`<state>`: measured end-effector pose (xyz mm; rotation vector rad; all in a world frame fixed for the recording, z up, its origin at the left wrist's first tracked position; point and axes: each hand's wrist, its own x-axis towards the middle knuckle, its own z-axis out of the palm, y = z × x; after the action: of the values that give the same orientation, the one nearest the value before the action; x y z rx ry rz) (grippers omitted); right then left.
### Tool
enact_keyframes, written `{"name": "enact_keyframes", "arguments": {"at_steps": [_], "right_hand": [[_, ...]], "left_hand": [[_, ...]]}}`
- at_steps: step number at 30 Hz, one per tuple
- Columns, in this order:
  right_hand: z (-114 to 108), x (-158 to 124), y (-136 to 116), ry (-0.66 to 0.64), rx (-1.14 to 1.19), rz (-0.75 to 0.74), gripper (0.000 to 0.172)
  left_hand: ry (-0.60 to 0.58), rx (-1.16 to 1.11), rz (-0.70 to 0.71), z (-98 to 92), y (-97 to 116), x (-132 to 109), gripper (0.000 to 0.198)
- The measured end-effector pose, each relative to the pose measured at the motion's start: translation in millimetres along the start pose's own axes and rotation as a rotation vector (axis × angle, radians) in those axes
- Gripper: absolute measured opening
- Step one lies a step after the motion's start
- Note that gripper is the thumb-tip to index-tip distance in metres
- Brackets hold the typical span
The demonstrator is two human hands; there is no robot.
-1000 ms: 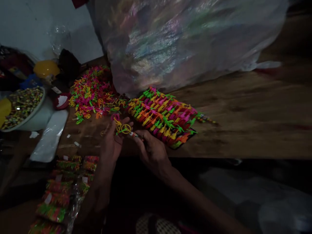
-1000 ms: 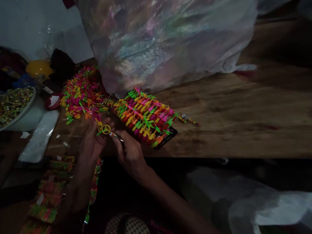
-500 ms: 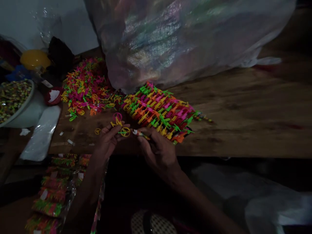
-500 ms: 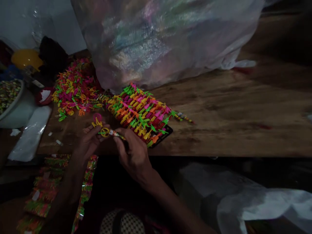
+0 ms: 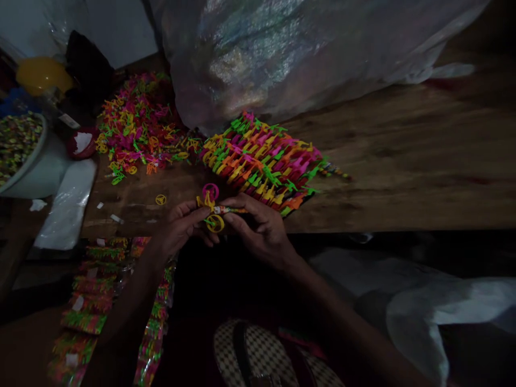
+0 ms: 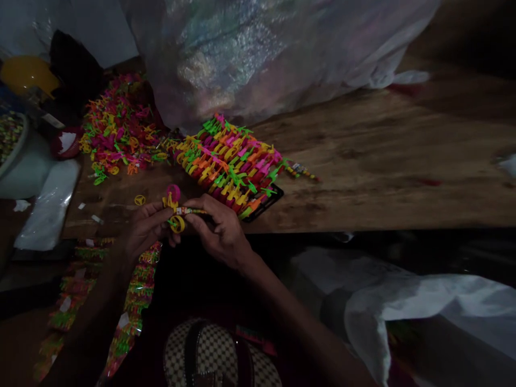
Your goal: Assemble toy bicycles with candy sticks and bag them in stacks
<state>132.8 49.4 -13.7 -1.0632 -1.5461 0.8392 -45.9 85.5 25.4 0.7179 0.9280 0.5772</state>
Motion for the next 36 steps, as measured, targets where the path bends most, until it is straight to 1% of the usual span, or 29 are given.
{"name": "enact_keyframes", "arguments": {"at_steps": [1, 3, 4, 6, 8, 9, 11, 14, 16, 19, 22, 24, 25, 27, 29, 30, 33, 36], "right_hand": [[-0.1, -0.1, 0.9, 0.000, -0.010, -0.018, 0.017], [0.9, -0.3, 2.8, 0.018, -0.051, -0.103, 0.015], [1.7, -0.5, 3.9, 0.035, -0.083, -0.160, 0.014], [3.0, -1.1, 6.0, 0.062, -0.160, -0.271, 0.018], [3.0, -2.5, 7.1, 0.053, -0.237, -0.346, 0.023], [2.6, -3.4, 6.9, 0.036, -0.266, -0.359, 0.025], [1.2, -5.7, 5.3, -0.003, -0.274, -0.323, 0.026], [-1.5, -7.8, 2.3, -0.013, -0.212, -0.237, 0.026], [-4.6, -7.2, 1.9, -0.034, -0.212, -0.262, 0.028], [-12.6, -3.6, 2.3, -0.110, -0.272, -0.302, 0.031], [-21.6, -0.6, 0.1, -0.176, -0.277, -0.247, 0.024], [-24.7, -1.2, -3.3, -0.213, -0.258, -0.215, 0.017], [-25.0, -2.4, -5.1, -0.206, -0.248, -0.207, 0.016], [-23.6, -6.4, -7.9, -0.139, -0.231, -0.218, 0.018], [-22.0, -10.5, -8.7, -0.082, -0.222, -0.235, 0.020], [-22.2, -12.1, -8.6, -0.089, -0.223, -0.228, 0.021], [-29.3, -13.7, -8.9, -0.222, -0.218, -0.139, 0.024], [-42.8, -12.2, -13.5, -0.330, -0.218, -0.057, 0.027]], "left_hand": [[-0.026, -0.016, -0.017, -0.4, -1.6, 1.1, 0.036], [-0.074, -0.067, -0.059, -1.0, -4.6, 3.8, 0.036], [-0.084, -0.096, -0.073, -1.2, -5.9, 5.1, 0.035], [-0.085, -0.140, -0.080, -1.4, -7.5, 7.1, 0.035], [-0.086, -0.155, -0.077, -1.6, -7.5, 7.7, 0.036], [-0.096, -0.151, -0.081, -1.8, -6.9, 7.4, 0.037], [-0.134, -0.135, -0.096, -2.6, -4.9, 6.4, 0.038], [-0.162, -0.098, -0.111, -5.0, -2.2, 5.5, 0.037], [-0.141, -0.060, -0.114, -6.6, -2.1, 6.4, 0.037], [-0.100, -0.012, -0.122, -7.0, -4.6, 9.2, 0.038], [-0.101, -0.011, -0.129, -3.6, -7.2, 10.1, 0.038], [-0.125, -0.034, -0.132, 0.2, -7.6, 8.7, 0.037], [-0.143, -0.052, -0.137, 2.3, -7.4, 7.5, 0.037], [-0.171, -0.079, -0.144, 6.0, -6.9, 4.8, 0.036], [-0.172, -0.080, -0.141, 8.6, -6.8, 2.5, 0.035], [-0.160, -0.068, -0.140, 9.4, -7.0, 1.6, 0.035], [-0.143, -0.016, -0.160, 11.2, -8.1, 0.4, 0.037], [-0.144, 0.018, -0.175, 14.8, -9.8, 1.0, 0.040]]}}
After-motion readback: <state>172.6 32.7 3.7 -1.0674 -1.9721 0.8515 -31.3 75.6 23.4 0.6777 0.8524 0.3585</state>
